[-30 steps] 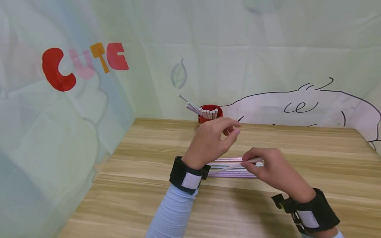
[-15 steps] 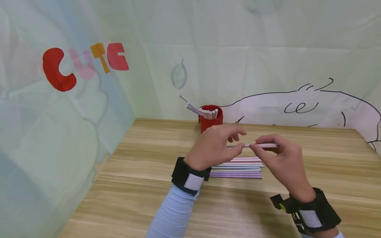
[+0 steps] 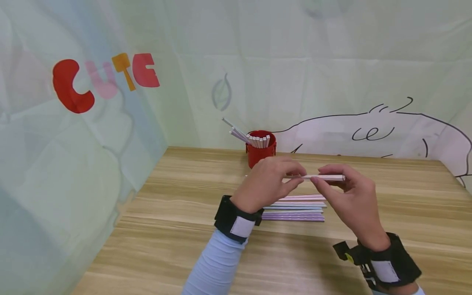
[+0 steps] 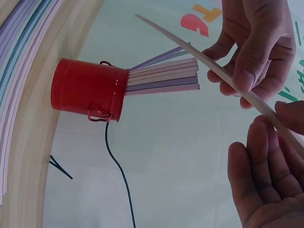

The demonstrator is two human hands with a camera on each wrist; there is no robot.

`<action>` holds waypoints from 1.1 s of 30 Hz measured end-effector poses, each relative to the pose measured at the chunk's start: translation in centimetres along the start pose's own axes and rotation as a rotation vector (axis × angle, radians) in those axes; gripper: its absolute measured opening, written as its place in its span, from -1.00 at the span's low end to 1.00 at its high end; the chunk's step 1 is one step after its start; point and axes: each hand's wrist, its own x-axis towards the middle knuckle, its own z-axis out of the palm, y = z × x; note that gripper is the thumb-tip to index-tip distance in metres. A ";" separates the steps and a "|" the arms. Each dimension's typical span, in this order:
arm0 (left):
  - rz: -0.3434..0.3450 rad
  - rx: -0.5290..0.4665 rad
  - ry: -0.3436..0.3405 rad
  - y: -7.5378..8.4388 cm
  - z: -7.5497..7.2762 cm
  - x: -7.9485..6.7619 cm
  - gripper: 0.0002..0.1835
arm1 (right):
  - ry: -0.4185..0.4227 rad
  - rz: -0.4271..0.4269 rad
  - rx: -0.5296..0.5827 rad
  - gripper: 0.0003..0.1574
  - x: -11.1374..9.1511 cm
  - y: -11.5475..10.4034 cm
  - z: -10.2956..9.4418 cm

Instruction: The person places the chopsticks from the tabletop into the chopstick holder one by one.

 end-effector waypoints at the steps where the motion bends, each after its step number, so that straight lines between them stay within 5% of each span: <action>1: 0.003 -0.002 0.012 -0.1 -0.1 0.0 -0.80 | -0.005 0.007 0.000 -0.70 0.0 0.0 0.0; 18: 0.004 -0.060 0.282 -2.3 -1.7 -0.7 -0.79 | -0.129 -0.088 -0.070 -0.80 -0.4 0.7 1.1; 33: -0.086 -0.117 0.745 -4.6 -3.8 -1.9 -0.31 | -0.369 -0.143 -0.211 -0.86 -1.4 1.9 2.6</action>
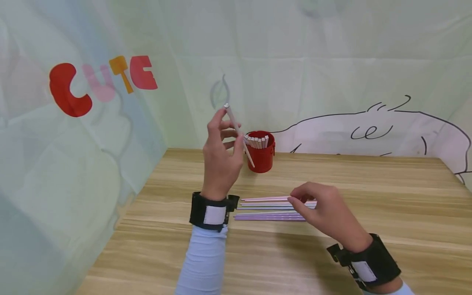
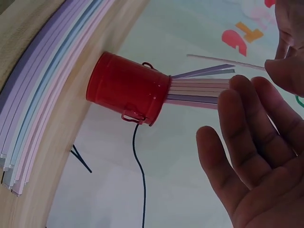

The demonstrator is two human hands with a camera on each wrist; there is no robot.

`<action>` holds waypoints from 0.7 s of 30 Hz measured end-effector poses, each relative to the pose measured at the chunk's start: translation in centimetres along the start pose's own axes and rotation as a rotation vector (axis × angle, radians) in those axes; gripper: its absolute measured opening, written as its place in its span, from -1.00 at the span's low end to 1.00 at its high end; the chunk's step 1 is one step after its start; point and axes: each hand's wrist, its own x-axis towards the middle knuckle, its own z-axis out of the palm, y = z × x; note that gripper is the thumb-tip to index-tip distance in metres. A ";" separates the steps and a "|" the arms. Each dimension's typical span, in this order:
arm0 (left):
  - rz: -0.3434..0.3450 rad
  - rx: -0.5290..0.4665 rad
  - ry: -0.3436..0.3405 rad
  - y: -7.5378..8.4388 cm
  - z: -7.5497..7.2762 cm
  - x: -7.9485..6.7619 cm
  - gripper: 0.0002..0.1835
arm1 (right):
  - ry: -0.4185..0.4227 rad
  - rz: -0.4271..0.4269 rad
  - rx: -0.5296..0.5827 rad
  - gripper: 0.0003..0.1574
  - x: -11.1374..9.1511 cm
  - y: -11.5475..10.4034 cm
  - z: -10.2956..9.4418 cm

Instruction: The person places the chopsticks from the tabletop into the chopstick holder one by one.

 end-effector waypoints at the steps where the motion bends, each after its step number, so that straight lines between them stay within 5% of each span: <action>1: 0.001 -0.007 0.024 -0.1 0.0 0.0 -0.28 | -0.016 0.004 -0.003 -0.87 0.0 0.0 0.1; 6: 0.036 0.001 0.133 -0.7 -0.3 0.1 -0.21 | -0.061 0.022 -0.017 -0.87 0.0 0.1 0.3; 21: 0.164 -0.033 0.364 -2.6 0.3 0.0 -0.46 | -0.131 0.059 -0.010 -0.85 0.1 0.1 0.8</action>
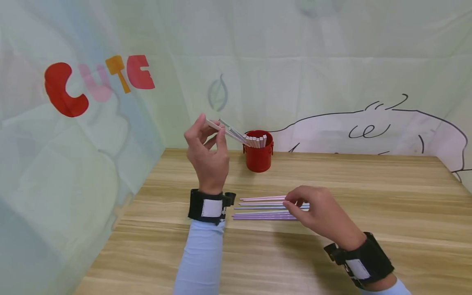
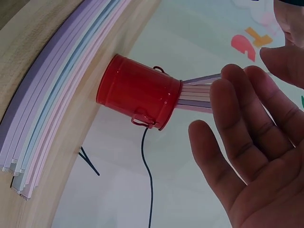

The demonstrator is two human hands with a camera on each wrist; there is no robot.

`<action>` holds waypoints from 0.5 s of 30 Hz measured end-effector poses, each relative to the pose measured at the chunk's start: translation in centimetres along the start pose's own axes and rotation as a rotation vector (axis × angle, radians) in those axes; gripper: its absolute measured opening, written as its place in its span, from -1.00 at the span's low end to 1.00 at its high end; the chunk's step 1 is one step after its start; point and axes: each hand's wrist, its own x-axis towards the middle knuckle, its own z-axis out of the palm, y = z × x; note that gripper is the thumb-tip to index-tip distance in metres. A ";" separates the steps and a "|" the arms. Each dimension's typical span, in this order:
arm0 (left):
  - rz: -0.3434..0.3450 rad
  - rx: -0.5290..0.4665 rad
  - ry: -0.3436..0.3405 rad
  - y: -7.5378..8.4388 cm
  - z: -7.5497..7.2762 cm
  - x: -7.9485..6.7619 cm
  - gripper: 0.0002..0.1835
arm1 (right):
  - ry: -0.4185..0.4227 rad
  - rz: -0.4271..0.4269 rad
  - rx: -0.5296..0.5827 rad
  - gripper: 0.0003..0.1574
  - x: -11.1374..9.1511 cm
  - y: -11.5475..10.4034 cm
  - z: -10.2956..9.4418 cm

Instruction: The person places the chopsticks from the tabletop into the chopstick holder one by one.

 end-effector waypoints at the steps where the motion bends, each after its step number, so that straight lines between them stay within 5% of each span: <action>1: 0.010 -0.009 0.011 -0.1 0.1 -0.1 -0.46 | -0.002 0.001 0.007 -0.85 0.0 0.0 0.0; 15: -0.001 -0.008 -0.013 -0.8 1.0 -1.1 -0.53 | -0.014 -0.035 0.035 -0.90 -0.1 0.3 0.4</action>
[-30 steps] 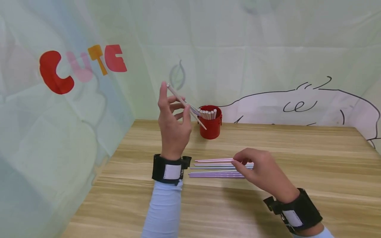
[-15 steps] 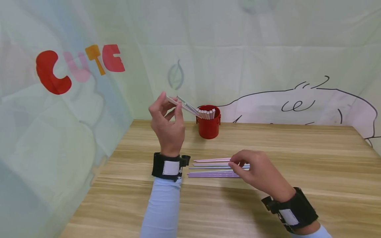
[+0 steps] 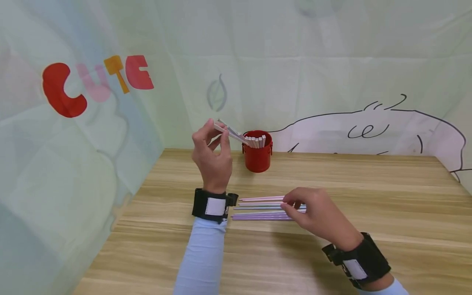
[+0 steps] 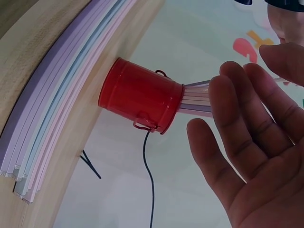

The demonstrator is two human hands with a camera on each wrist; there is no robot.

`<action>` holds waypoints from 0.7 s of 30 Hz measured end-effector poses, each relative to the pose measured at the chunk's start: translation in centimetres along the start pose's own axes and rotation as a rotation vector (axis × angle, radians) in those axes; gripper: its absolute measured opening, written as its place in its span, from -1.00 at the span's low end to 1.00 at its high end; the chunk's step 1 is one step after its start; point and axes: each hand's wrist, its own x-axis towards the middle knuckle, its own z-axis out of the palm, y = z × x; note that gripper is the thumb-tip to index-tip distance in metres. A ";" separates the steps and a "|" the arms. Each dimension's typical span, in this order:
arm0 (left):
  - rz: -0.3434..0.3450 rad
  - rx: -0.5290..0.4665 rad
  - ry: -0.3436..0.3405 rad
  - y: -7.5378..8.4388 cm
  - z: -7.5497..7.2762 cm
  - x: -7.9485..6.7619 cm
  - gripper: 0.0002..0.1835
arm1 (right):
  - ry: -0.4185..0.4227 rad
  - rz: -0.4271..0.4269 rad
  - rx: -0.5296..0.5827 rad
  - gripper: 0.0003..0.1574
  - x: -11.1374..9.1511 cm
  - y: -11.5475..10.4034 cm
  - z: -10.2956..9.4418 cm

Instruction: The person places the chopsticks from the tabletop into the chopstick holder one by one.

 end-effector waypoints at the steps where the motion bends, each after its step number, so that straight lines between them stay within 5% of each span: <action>1: -0.008 0.002 -0.014 0.0 0.1 -0.1 -0.54 | -0.005 0.005 -0.001 -0.90 0.0 0.0 0.0; 15: -0.061 0.202 -0.242 0.0 0.5 -0.7 -0.78 | -0.027 0.001 -0.036 -0.90 0.0 0.1 0.1; 21: -0.046 0.225 -0.233 0.3 0.2 -0.4 -0.77 | -0.056 0.038 -0.052 -0.88 0.0 0.1 0.1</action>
